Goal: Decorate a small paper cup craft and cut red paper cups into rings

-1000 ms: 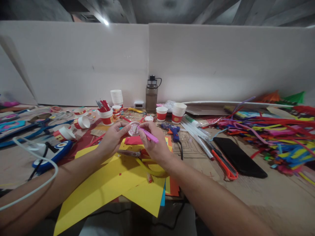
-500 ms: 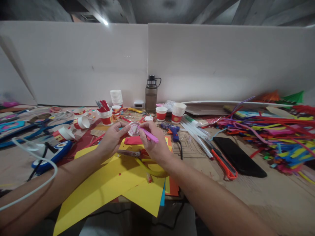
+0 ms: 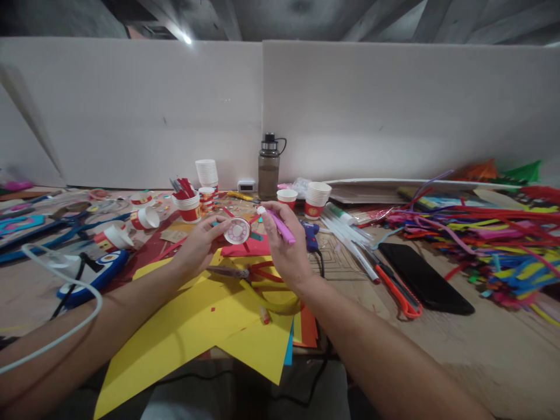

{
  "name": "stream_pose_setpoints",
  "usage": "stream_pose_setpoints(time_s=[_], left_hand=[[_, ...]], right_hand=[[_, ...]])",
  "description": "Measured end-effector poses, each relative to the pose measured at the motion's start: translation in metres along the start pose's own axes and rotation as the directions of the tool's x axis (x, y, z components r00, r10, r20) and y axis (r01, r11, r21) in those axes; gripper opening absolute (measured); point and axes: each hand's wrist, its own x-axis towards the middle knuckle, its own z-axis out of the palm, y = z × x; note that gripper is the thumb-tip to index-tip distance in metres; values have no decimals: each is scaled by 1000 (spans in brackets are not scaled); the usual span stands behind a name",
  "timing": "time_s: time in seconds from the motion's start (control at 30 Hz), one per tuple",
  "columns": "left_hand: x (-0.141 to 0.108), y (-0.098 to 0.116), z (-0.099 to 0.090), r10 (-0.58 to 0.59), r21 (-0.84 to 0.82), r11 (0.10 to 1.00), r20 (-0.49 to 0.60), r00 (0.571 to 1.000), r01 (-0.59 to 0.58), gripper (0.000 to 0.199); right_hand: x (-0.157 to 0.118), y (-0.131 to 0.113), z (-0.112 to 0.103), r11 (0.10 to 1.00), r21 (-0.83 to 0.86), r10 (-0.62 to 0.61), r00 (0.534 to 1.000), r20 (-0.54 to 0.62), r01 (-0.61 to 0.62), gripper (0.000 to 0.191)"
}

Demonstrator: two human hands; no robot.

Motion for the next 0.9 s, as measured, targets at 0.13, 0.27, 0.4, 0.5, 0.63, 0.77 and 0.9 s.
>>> stream_pose_setpoints(time_s=[0.13,0.27,0.4,0.5,0.63,0.77,0.9], left_hand=[[0,1,0,-37,50,998,68,997,33,28],[1,1,-3,-56,124,992,155,986,36,29],[2,-2,-4,-82,100,993,152,985,68,33],[4,-4,-5,-137,-68,987,121,983,146,34],[3,-4,-3,-192,-188,957,149,970,219,30],[0,-4,1,-199,-154,962,178,964,227,29],[-2,-6,2,-159,-125,976,154,975,179,31]], right_hand=[[5,6,0,994,29,99,984,145,-104,24],[4,15,5,961,76,235,931,281,-266,30],[2,19,9,881,194,359,878,315,-430,32],[1,18,11,777,351,435,849,300,-522,31],[2,15,11,653,520,514,826,230,-551,31],[2,15,14,578,616,526,822,221,-535,36],[-1,14,17,562,635,533,819,211,-530,36]])
